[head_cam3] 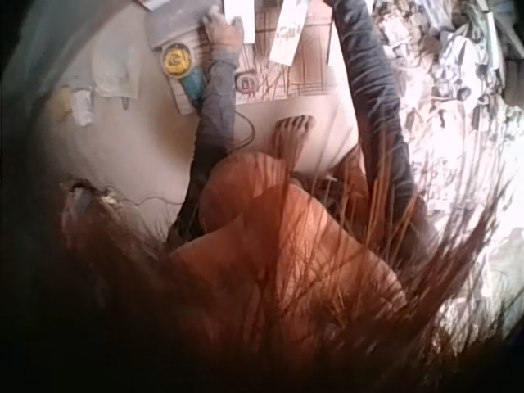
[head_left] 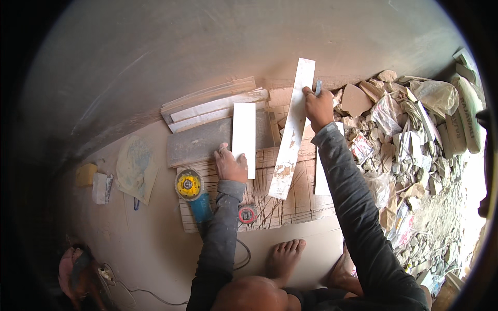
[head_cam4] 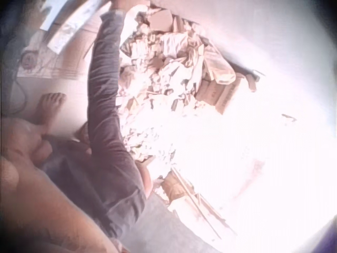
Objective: The person measures a white rectangular tile with a tape measure, marks it with a pencil, and cuts it using an angle grinder. The person then picks up the cut tile and walks to another area where another person is working.
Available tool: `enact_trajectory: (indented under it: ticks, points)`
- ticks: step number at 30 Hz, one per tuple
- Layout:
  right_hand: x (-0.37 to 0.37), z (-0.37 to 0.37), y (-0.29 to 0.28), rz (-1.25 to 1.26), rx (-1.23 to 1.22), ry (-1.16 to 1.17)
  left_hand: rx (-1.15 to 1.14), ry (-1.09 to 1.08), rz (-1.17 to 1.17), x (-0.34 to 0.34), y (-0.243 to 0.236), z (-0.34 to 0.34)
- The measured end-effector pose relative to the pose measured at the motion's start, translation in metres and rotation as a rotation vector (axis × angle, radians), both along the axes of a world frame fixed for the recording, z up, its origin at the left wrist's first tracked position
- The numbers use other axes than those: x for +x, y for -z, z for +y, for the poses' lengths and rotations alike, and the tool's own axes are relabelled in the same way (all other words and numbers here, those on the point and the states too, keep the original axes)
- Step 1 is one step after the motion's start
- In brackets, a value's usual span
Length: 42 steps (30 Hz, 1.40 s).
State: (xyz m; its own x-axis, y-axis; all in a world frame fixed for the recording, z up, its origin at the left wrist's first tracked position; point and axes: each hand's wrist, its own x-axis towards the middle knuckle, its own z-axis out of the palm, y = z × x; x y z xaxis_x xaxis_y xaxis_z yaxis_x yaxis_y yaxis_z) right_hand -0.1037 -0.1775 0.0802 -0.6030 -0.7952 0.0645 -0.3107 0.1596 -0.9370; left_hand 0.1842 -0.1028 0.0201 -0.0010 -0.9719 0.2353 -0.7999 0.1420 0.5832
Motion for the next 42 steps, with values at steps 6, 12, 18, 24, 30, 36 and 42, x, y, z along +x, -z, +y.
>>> enact_trajectory:
  ticks: [6,12,18,24,30,36,42]
  points:
    - [-0.073,0.101,-0.016,-0.326,-0.039,0.071,0.118,-0.089,-0.018,-0.013,-0.01,0.002]
    - [-0.068,0.191,0.007,-0.461,-0.015,0.111,0.443,0.423,0.422,-0.091,-0.043,0.074]
    - [-0.026,0.194,0.029,-0.16,0.1,0.158,1.033,0.564,0.668,-0.146,-0.022,0.104]
    - [0.008,0.26,0.016,0.023,0.204,-0.003,0.843,0.535,0.637,-0.151,-0.007,0.077]
    - [0.063,0.317,0.018,0.182,0.383,0.011,0.84,0.483,0.608,-0.169,0.0,0.071]
    - [0.068,0.331,0.033,0.231,0.353,0.056,0.776,0.427,0.342,-0.171,-0.009,0.071]
    - [0.069,0.335,0.041,0.225,0.312,0.182,0.424,0.463,0.198,-0.172,-0.01,0.062]
